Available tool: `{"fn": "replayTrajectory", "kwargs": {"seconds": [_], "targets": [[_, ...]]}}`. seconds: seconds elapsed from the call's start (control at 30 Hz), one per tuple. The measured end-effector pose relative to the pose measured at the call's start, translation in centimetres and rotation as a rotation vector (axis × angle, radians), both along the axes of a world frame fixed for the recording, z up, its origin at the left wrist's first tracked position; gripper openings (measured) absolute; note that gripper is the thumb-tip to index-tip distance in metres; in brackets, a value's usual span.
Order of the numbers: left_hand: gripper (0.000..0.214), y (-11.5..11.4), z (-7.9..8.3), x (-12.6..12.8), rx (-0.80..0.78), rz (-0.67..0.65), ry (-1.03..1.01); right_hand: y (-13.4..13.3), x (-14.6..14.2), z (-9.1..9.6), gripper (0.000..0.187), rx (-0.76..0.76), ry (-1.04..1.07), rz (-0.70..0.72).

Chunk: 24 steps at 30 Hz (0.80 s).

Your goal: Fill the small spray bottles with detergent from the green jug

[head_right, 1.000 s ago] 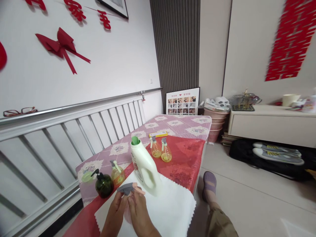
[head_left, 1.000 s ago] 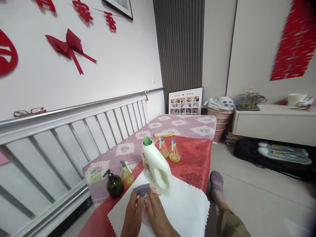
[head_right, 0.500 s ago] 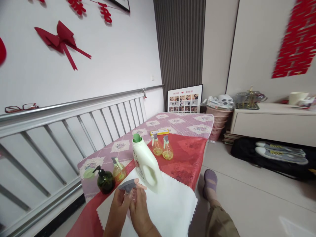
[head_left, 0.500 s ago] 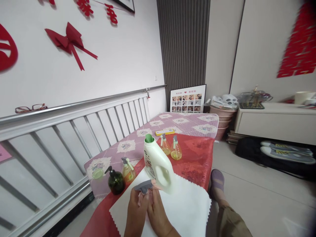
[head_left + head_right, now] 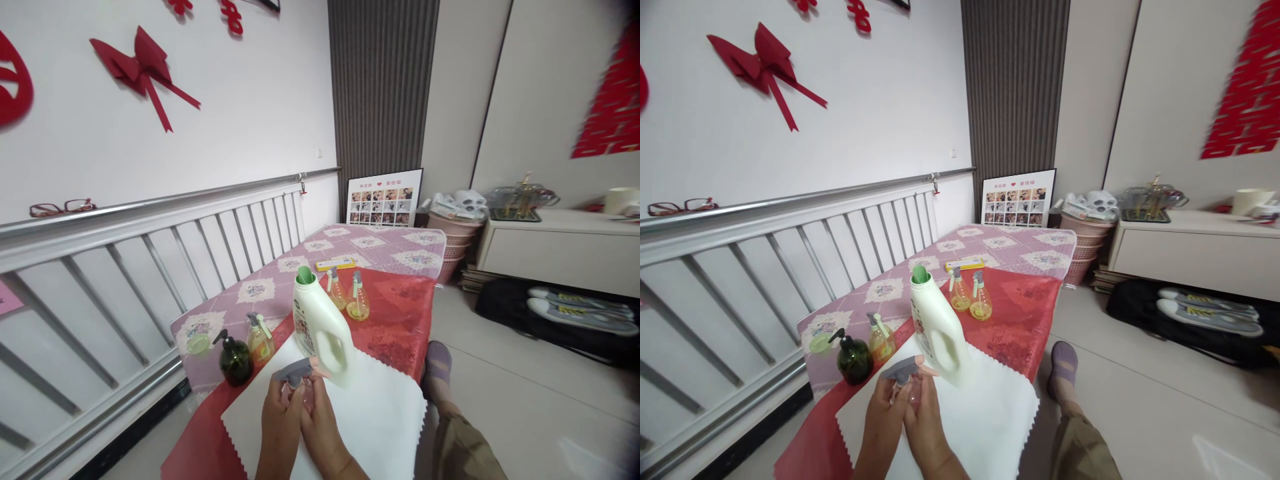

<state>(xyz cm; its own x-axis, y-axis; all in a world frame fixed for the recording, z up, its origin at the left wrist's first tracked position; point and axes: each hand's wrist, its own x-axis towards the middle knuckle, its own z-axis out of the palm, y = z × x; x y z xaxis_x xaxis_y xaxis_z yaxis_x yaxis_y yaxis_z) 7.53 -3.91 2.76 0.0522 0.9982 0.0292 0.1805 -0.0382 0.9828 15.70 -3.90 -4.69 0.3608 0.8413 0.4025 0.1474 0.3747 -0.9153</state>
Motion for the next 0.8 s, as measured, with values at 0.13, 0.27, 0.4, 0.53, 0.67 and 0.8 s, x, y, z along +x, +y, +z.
{"fn": "replayTrajectory", "kwargs": {"seconds": [0.13, 0.27, 0.4, 0.53, 0.67, 0.8], "targets": [[0.034, 0.3, -0.4, -0.8, 0.019, -0.103, 0.053, -0.3, 0.3, -0.6, 0.039, -0.007, -0.075, 0.036], [0.038, 1.0, -1.1, -1.9, 0.056, -0.237, 0.086, -0.4, 0.7, -1.4, 0.048, -0.026, -0.189, 0.061], [0.043, 1.5, -1.7, -2.4, 0.029, -0.297, 0.04, -0.5, 1.0, -1.3, 0.054, 0.02, -0.242, 0.073], [0.039, 1.4, -2.2, -1.7, 0.023, -0.254, -0.062, -0.4, 0.9, -0.8, 0.053, 0.069, -0.254, 0.064], [0.036, 1.5, -2.7, -0.1, 0.046, -0.038, -0.006, -0.4, 0.9, -0.7, 0.046, 0.096, -0.259, 0.053], [0.042, 1.9, -2.5, 0.4, 0.082, -0.01, 0.022, -0.5, 0.9, -0.9, 0.046, 0.097, -0.252, 0.057]]}}
